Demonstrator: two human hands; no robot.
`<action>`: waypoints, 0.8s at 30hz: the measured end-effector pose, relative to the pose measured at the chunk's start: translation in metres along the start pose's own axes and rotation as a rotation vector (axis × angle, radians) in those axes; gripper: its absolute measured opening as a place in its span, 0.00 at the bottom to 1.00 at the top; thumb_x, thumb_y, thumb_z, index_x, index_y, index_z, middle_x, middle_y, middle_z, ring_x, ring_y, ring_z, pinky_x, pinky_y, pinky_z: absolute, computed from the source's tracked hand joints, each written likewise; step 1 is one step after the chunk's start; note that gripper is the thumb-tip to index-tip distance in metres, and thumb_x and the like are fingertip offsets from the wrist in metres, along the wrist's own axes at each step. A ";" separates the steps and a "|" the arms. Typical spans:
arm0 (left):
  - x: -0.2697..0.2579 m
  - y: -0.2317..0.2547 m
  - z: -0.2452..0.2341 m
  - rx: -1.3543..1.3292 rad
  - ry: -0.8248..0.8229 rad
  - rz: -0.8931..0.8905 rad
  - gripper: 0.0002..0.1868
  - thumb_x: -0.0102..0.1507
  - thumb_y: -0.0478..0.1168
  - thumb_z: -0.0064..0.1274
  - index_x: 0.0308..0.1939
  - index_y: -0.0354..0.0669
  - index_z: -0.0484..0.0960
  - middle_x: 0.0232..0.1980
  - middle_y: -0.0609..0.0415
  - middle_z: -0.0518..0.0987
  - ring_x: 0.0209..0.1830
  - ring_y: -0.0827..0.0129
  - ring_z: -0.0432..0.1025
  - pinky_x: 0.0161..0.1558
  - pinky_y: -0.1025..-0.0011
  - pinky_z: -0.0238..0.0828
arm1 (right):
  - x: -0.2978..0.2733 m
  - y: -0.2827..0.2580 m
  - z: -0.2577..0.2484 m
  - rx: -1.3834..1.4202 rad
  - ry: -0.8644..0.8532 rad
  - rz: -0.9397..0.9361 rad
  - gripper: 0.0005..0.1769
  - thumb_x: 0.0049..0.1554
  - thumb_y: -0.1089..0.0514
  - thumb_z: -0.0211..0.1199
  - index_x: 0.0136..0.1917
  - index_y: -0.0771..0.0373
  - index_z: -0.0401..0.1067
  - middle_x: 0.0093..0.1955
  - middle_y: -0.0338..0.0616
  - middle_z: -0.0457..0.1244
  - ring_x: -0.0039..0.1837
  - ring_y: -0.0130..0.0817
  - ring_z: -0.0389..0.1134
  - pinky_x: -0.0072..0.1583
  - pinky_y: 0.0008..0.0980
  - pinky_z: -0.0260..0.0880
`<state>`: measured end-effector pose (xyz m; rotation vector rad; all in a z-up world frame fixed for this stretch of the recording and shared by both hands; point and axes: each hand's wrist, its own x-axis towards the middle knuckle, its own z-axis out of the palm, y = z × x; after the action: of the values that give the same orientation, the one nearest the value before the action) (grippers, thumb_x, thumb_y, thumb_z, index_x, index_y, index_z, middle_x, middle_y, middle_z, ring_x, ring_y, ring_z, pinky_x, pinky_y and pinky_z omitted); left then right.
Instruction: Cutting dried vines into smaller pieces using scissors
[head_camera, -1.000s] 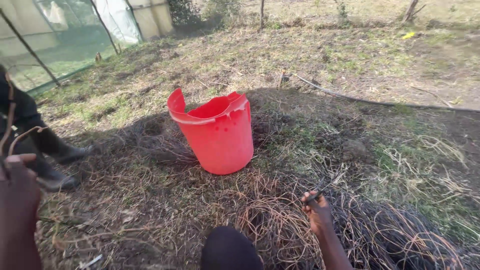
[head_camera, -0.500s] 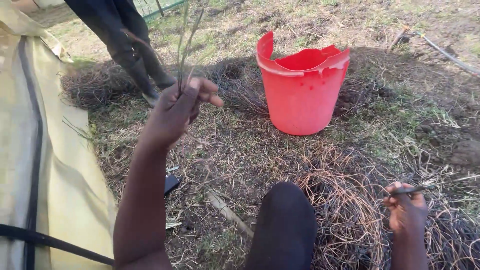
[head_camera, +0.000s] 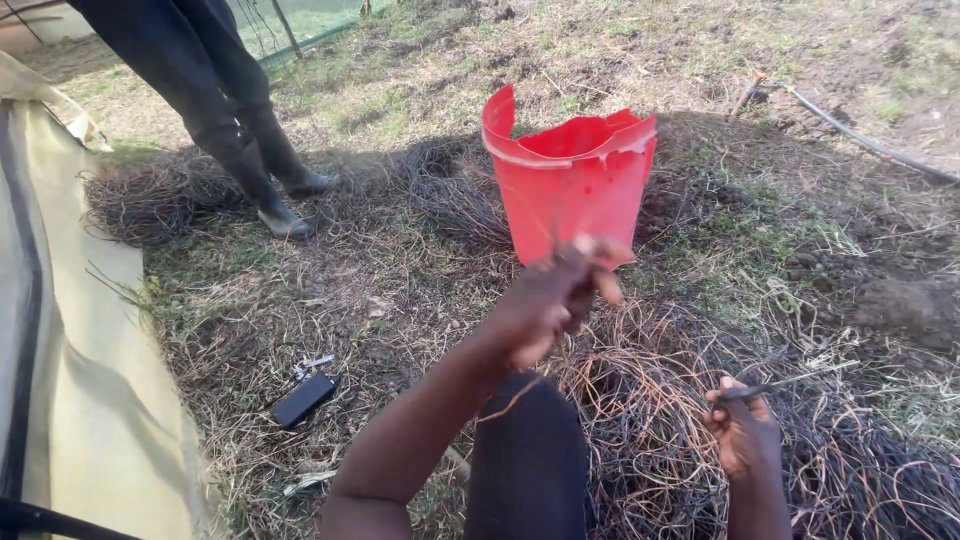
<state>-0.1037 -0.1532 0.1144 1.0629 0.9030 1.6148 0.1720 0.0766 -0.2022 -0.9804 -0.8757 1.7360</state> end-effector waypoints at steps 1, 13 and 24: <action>0.001 0.031 -0.012 0.004 -0.010 -0.006 0.25 0.80 0.57 0.40 0.63 0.43 0.82 0.40 0.56 0.82 0.23 0.81 0.54 0.21 0.78 0.46 | 0.000 -0.002 -0.002 0.008 0.008 -0.003 0.16 0.68 0.53 0.67 0.67 0.59 0.74 0.49 0.42 0.69 0.41 0.21 0.63 0.43 0.22 0.73; -0.021 0.078 0.014 -0.310 -0.001 0.641 0.11 0.80 0.52 0.50 0.56 0.54 0.82 0.32 0.69 0.67 0.22 0.84 0.50 0.25 0.77 0.44 | 0.018 0.043 -0.027 0.102 0.107 -0.068 0.21 0.63 0.58 0.70 0.67 0.59 0.68 0.50 0.49 0.73 0.40 0.31 0.69 0.41 0.27 0.71; -0.050 -0.085 -0.017 0.056 0.697 0.335 0.17 0.82 0.49 0.39 0.50 0.42 0.77 0.24 0.59 0.65 0.16 0.81 0.51 0.19 0.85 0.46 | -0.004 0.082 -0.003 -0.651 0.313 -0.126 0.28 0.52 0.50 0.83 0.64 0.48 0.76 0.48 0.38 0.78 0.47 0.23 0.77 0.52 0.29 0.79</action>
<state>-0.0850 -0.1804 0.0206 0.7051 1.2686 2.3201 0.1453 0.0469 -0.2739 -1.5302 -1.2902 1.1521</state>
